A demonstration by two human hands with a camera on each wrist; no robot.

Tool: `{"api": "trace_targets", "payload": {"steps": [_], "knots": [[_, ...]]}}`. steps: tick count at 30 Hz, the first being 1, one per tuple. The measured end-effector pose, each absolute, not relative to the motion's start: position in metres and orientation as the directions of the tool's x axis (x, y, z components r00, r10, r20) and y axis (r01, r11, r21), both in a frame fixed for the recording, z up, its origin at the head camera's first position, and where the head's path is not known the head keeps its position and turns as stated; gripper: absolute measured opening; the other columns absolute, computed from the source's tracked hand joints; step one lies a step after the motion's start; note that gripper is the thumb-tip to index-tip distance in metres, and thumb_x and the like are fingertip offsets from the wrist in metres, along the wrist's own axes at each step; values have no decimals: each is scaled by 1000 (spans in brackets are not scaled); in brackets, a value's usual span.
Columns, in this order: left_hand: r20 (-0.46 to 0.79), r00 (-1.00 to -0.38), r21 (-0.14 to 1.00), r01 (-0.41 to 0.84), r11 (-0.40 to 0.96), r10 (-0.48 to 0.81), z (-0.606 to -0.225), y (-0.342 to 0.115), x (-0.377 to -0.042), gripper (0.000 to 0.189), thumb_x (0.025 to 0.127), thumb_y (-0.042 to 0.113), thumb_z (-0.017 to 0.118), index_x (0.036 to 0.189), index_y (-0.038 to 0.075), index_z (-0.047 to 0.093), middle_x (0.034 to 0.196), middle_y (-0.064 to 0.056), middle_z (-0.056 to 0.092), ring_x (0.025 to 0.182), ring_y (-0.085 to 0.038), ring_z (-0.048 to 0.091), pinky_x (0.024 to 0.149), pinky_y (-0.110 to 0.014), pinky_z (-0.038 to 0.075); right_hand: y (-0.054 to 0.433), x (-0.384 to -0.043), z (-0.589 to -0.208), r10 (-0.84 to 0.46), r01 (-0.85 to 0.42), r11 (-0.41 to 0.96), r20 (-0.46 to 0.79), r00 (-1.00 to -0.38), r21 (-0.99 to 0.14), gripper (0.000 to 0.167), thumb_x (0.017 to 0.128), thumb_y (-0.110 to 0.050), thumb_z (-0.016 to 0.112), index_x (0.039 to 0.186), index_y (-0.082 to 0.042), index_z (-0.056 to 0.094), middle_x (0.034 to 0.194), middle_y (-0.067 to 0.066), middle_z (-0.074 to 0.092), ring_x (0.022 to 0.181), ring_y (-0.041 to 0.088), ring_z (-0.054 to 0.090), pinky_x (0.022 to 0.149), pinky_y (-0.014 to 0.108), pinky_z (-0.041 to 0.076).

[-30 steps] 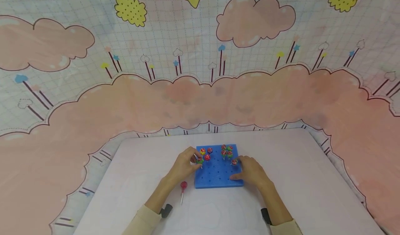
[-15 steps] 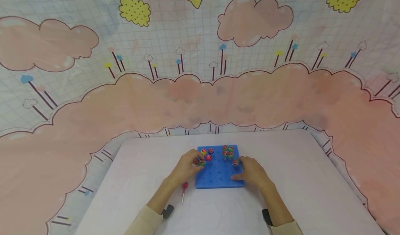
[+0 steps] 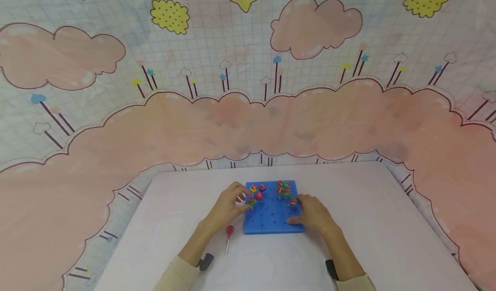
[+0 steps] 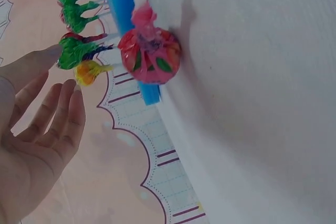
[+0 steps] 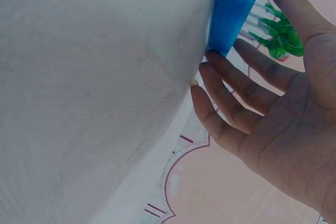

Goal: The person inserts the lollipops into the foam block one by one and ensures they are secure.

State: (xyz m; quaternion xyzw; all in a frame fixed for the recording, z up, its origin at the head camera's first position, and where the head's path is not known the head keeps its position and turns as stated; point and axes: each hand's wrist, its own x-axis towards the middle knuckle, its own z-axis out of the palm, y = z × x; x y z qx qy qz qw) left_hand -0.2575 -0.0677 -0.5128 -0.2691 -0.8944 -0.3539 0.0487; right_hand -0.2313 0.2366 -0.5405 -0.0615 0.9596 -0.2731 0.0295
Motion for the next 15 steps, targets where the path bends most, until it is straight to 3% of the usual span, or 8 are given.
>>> {"api": "trace_targets", "payload": {"steps": [6,10,15], "knots": [[234,-888,586,454,671,396,-507,-78,-254,21,91,20,83,106,15,69,114,6,59,104,-18,63,84,-29,56,237,-232,-540,-133,-102,844,-21,-991,-526,92,74,-49,92,138,8,58,133,27,64,128,49,56,103,63,48],[185,-898,551,431,714,399,-502,-87,-251,19,89,21,84,100,17,69,107,2,62,98,-21,65,79,-30,55,238,-231,-541,-138,-111,844,-12,-990,-524,92,74,-49,92,138,8,57,133,28,64,128,50,56,102,63,49],[83,-888,471,436,767,453,-497,-96,-245,18,88,23,86,98,15,73,100,0,64,87,-16,62,78,-31,56,238,-231,-541,-146,-121,845,-7,-989,-522,92,75,-48,92,138,9,57,132,28,64,127,50,57,102,63,49]]}}
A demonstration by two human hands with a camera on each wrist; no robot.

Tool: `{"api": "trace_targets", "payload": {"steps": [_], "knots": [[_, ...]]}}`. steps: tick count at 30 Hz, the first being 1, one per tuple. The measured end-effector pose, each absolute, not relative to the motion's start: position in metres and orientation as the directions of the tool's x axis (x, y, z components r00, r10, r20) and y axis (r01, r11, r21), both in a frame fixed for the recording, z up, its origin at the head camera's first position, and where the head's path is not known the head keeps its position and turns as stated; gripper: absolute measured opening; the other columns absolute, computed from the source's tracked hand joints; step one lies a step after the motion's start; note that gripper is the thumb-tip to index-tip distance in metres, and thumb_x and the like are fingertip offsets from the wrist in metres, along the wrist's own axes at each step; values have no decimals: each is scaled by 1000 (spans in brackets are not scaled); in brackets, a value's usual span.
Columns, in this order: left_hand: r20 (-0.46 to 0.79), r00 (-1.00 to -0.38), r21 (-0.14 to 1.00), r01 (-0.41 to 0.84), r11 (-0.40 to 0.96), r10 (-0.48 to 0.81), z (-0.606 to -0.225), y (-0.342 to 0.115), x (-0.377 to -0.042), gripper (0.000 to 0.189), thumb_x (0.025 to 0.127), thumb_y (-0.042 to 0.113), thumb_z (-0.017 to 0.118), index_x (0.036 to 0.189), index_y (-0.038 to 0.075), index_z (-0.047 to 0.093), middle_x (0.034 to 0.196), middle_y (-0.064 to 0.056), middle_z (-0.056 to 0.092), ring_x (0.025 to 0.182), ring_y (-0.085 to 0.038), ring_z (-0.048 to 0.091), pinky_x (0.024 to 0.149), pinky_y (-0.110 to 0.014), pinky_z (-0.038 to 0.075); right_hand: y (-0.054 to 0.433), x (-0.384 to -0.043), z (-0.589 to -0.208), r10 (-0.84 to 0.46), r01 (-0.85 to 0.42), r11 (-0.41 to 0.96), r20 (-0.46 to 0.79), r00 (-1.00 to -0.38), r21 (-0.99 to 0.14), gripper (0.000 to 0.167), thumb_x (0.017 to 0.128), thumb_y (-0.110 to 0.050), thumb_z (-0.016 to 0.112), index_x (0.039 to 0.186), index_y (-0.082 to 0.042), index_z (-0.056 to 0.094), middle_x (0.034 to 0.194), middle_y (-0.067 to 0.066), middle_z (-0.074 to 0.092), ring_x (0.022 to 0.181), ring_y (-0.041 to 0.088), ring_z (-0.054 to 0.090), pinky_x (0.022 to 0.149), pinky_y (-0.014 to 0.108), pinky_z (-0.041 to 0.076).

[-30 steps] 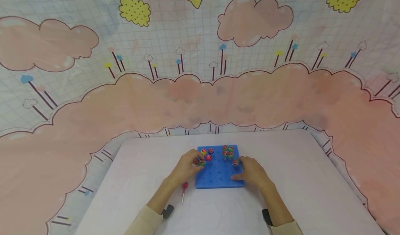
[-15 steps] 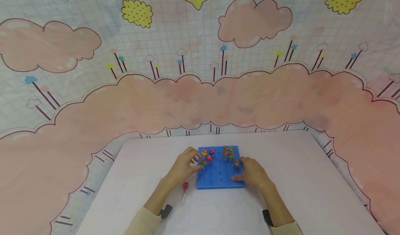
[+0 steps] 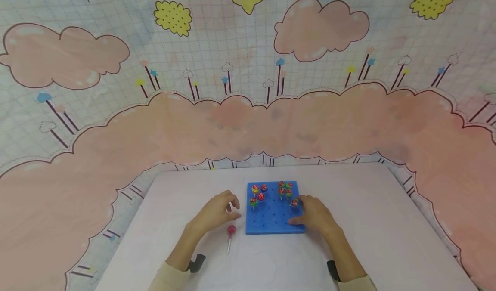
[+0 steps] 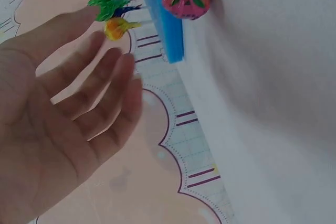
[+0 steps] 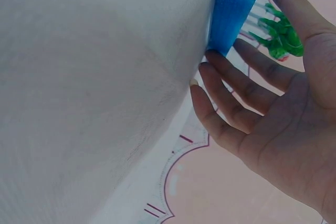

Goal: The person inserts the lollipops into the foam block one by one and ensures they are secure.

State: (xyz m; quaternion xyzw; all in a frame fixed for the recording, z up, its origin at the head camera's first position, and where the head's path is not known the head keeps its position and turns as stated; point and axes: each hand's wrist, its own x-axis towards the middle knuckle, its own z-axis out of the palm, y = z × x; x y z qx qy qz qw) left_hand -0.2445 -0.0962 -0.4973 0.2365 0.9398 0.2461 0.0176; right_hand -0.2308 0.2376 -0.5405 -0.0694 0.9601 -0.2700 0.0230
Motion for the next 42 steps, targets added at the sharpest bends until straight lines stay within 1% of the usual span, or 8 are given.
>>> {"api": "trace_targets", "payload": {"steps": [3,6,10,15,17,30,37,42], "knots": [[-1,-882,449,422,788,472,-496,-100,-241,17,87,24,86,98,15,76,99,2,65,86,-14,60,82,-33,57,237,-229,-539,-144,-120,845,-7,-990,-521,91,74,-47,93,137,9,57,132,28,64,127,50,57,102,63,49],[-65,-878,458,395,796,474,-498,-102,-237,16,87,23,85,98,16,77,98,3,64,88,-13,59,84,-36,57,237,-227,-539,-143,-116,844,-11,-990,-523,91,75,-47,93,137,9,58,132,28,64,127,50,57,102,63,49],[-101,-873,462,384,799,477,-502,-103,-235,12,89,19,83,97,16,76,93,5,62,85,-12,57,82,-33,55,235,-225,-540,-137,-108,842,-17,-990,-529,91,74,-47,93,138,8,58,131,27,65,127,50,57,102,63,49],[-111,-864,488,383,784,491,-509,-105,-235,6,90,13,80,94,14,75,85,7,60,79,-11,55,72,-26,52,234,-223,-543,-130,-101,841,-18,-991,-531,92,74,-48,93,138,8,58,132,27,65,128,49,57,102,63,49],[-110,-861,498,384,778,496,-511,-106,-235,6,90,12,81,93,13,75,84,7,59,78,-11,55,71,-25,52,234,-222,-543,-128,-98,842,-20,-992,-530,92,74,-48,93,138,8,58,132,27,65,128,50,57,102,63,48],[-123,-837,527,400,750,533,-516,-110,-232,11,87,16,84,85,17,73,77,9,59,70,-8,56,67,-23,50,230,-216,-539,-113,-81,847,-28,-993,-525,92,74,-46,93,138,8,57,131,26,65,128,49,57,103,63,48],[-129,-818,527,422,738,560,-515,-112,-229,13,84,12,86,86,13,73,75,8,58,71,-8,54,66,-24,48,228,-213,-537,-109,-79,847,-26,-994,-526,91,74,-47,93,138,8,57,132,27,65,128,49,57,103,63,47],[-137,-818,535,414,736,559,-517,-113,-225,17,83,9,86,83,14,70,76,8,58,71,-8,53,66,-24,48,226,-211,-537,-107,-77,846,-26,-994,-527,92,74,-46,93,138,8,57,133,27,64,129,49,56,104,63,47]]}}
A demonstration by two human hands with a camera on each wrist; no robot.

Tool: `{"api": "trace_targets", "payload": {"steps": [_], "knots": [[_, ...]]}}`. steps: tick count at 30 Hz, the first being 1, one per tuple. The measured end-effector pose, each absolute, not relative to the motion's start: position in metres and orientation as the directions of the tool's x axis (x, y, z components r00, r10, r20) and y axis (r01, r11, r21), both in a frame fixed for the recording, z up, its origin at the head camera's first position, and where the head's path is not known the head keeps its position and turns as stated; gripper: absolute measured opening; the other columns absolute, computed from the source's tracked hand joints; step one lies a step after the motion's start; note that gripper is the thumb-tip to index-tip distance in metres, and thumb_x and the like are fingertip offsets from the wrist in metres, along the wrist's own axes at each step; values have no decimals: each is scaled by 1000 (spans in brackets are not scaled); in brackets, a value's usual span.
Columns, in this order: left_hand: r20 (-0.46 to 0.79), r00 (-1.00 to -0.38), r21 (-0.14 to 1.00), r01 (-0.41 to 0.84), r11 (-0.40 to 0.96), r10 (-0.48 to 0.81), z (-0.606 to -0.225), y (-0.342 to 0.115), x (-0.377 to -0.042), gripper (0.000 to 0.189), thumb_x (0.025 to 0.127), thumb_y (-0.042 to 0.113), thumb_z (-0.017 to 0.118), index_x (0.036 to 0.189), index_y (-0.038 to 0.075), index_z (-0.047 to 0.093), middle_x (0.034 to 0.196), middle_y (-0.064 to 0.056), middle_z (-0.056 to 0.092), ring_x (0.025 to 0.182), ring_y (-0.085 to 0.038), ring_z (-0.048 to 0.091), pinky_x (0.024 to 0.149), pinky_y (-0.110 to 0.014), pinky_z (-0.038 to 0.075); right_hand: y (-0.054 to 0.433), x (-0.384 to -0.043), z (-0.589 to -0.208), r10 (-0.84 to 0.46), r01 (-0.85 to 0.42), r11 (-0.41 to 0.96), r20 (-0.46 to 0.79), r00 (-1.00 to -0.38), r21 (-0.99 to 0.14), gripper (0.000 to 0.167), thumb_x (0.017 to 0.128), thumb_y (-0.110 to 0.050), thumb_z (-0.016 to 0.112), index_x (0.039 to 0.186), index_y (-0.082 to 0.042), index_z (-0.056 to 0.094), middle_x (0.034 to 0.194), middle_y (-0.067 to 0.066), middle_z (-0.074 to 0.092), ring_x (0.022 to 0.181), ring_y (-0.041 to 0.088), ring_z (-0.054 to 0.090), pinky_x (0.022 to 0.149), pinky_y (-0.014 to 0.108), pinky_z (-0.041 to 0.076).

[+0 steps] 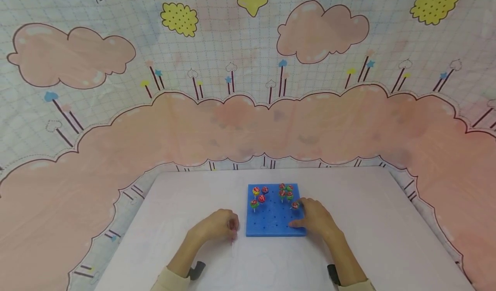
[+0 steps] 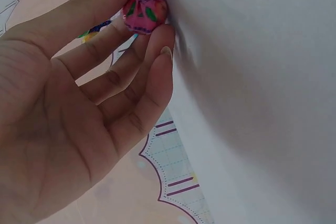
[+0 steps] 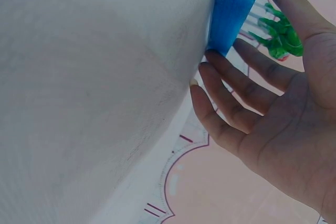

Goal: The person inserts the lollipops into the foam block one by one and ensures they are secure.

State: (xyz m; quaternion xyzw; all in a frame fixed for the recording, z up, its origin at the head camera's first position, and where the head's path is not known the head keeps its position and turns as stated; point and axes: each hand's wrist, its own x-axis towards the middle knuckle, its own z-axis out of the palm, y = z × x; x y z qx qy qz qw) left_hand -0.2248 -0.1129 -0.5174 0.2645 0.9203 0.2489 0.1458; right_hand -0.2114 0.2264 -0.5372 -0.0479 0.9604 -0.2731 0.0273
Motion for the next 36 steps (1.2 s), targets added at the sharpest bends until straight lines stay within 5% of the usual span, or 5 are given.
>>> {"api": "trace_targets", "payload": {"steps": [15,36], "knots": [[-140,-831,539,392,746,538,-523,-110,-229,21,83,11,87,92,12,68,77,7,58,72,-8,53,67,-24,48,230,-217,-539,-111,-79,844,-29,-993,-530,92,74,-47,93,139,7,58,134,27,64,129,50,56,104,64,47],[40,-842,633,438,639,538,-509,-115,-235,18,89,5,80,94,14,66,94,-3,58,83,-13,59,73,-24,54,232,-221,-538,-126,-98,845,-18,-992,-526,91,74,-45,93,138,9,57,132,27,65,127,49,57,103,63,48]]}}
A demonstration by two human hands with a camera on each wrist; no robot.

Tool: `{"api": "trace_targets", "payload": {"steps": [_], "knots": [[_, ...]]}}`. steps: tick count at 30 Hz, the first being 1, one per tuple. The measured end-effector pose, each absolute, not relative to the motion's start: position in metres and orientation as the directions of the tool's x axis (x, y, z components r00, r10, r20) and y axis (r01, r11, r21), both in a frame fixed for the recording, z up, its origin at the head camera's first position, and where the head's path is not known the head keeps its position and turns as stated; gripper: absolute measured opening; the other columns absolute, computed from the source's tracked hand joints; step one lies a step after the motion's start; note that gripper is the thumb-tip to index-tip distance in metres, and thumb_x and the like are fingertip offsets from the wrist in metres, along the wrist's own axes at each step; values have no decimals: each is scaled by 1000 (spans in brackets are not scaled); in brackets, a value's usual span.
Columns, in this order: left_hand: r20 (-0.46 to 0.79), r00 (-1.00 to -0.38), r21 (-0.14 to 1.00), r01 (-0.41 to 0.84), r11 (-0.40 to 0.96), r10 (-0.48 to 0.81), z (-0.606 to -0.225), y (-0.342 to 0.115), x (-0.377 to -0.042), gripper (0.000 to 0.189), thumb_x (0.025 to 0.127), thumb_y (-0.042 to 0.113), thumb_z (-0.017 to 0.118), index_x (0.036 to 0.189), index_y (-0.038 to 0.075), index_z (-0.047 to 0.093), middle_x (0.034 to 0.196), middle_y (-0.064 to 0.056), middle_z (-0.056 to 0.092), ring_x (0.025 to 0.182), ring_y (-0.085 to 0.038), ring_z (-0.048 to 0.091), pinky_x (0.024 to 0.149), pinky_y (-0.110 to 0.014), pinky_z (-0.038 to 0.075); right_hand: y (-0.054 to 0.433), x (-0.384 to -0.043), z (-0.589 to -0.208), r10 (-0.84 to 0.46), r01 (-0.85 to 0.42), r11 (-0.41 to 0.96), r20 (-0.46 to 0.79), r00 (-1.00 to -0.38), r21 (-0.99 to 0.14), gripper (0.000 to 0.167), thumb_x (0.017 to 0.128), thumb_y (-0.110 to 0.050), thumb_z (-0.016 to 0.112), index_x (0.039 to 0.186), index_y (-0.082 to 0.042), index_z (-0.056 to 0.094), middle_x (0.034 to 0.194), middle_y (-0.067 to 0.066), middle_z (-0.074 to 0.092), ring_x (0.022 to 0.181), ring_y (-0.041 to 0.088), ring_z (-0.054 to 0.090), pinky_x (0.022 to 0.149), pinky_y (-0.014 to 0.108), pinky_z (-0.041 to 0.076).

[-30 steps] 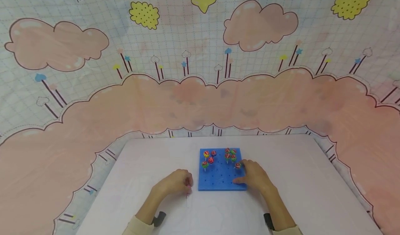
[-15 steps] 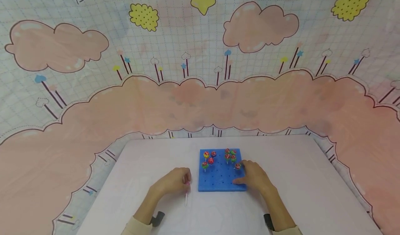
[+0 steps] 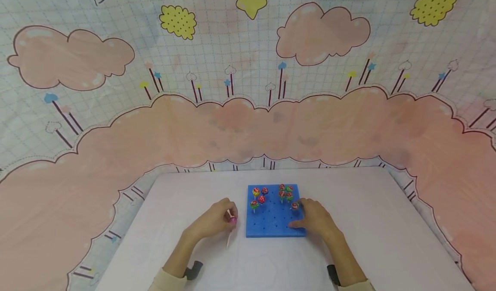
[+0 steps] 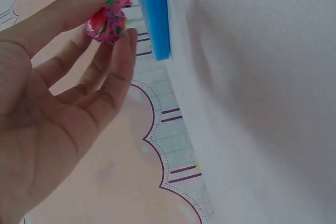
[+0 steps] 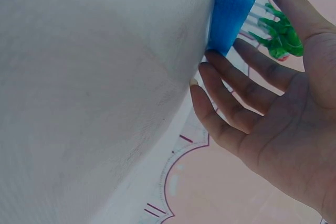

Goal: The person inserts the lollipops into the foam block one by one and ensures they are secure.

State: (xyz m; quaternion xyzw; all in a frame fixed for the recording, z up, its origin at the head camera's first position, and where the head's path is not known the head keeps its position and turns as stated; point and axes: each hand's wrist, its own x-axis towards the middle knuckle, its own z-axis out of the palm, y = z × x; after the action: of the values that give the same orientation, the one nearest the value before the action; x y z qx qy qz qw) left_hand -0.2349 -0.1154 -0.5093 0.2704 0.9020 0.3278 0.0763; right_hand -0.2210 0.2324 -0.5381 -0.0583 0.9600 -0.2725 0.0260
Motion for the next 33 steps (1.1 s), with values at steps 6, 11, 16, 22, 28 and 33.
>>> {"api": "trace_targets", "payload": {"steps": [6,11,16,22,28,33], "knots": [[133,-854,704,439,559,503,-506,-114,-235,19,91,11,80,102,17,67,100,1,58,92,-13,62,82,-23,56,233,-222,-540,-123,-95,845,-18,-992,-527,92,74,-46,93,139,8,57,133,28,64,128,49,57,104,63,47],[233,-853,746,465,477,468,-502,-111,-236,25,89,11,83,106,17,65,103,4,58,96,-10,65,89,-26,57,234,-224,-542,-119,-92,845,-18,-993,-527,93,75,-46,93,141,8,56,135,28,63,130,49,56,105,63,46],[349,-833,741,526,417,430,-499,-107,-237,27,89,7,83,106,17,65,104,4,57,96,-9,67,91,-31,59,234,-224,-543,-124,-99,842,-13,-992,-530,93,75,-47,93,140,9,56,134,28,64,129,49,56,105,63,46],[435,-815,732,568,375,383,-497,-101,-237,31,88,5,83,108,19,64,105,7,57,100,-7,68,93,-29,58,234,-222,-543,-126,-103,841,-7,-992,-531,93,74,-46,93,140,8,56,133,27,64,128,48,58,105,62,47],[515,-781,725,617,307,353,-500,-95,-240,33,87,1,83,109,17,64,106,6,59,104,-10,68,91,-36,60,233,-222,-542,-127,-103,842,-8,-992,-529,93,74,-47,93,139,9,57,132,26,65,127,48,58,103,62,48],[569,-748,708,657,260,341,-502,-89,-244,34,85,-5,82,108,13,65,106,2,60,104,-15,68,89,-36,60,234,-223,-541,-128,-102,843,-13,-992,-529,93,73,-48,93,139,8,57,132,26,65,127,48,58,103,62,48]]}}
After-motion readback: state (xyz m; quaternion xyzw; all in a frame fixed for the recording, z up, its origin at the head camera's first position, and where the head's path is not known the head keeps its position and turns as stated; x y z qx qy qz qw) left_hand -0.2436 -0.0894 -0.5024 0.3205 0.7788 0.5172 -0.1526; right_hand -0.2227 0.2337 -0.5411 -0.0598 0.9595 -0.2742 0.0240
